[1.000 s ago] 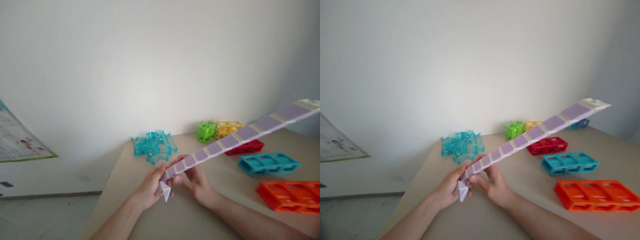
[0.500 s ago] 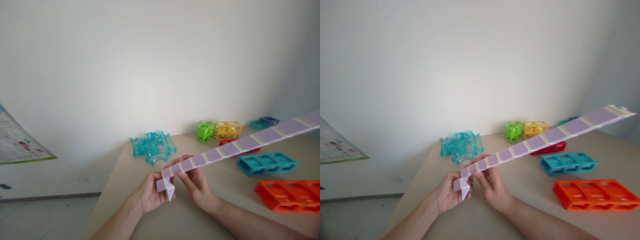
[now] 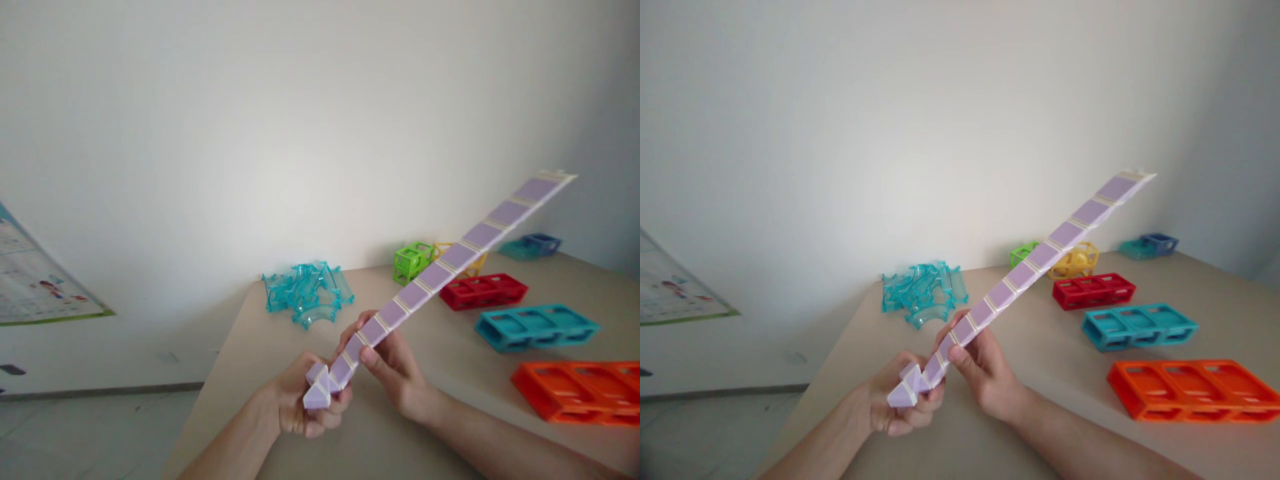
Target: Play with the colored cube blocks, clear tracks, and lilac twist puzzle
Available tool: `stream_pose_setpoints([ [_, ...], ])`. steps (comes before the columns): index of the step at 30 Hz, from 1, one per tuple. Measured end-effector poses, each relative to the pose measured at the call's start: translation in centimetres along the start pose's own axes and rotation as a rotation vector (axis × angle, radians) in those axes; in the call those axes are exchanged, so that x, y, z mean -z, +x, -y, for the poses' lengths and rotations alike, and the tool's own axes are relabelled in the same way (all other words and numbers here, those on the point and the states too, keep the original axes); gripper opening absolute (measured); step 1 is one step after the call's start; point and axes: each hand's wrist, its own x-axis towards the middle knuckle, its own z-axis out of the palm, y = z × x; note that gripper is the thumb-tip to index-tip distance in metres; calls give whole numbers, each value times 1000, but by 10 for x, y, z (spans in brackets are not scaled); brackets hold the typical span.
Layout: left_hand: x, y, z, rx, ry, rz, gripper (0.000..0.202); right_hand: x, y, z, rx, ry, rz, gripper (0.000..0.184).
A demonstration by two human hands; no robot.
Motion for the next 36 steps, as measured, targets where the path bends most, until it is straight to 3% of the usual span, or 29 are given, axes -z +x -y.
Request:
stream_pose_setpoints([
  [2, 1, 1, 0, 24, 30, 2, 33, 1, 0, 0, 1, -7, -8, 21],
  [6, -2, 2, 1, -135, 45, -47, 59, 7, 2, -2, 7, -33, -65, 21],
  [9, -5, 1, 4, -280, 81, -88, 49, 9, 3, -2, 1, -58, -93, 19],
  [11, -7, 0, 6, -307, 102, -101, 41, 9, 4, -2, -9, -43, -119, 20],
  [17, -13, -2, 7, -274, 184, -122, 34, 8, 3, -1, -172, 148, -155, 32],
  [24, -13, -4, 7, -217, 195, -146, 35, 15, 2, -3, -230, 100, -165, 32],
  [29, -8, 0, 6, -266, 108, -198, 41, 8, 0, -13, -269, 111, -45, 41],
  [36, -5, 3, 1, -258, 35, -157, 36, 7, 0, -18, -227, -19, -110, 44],
])
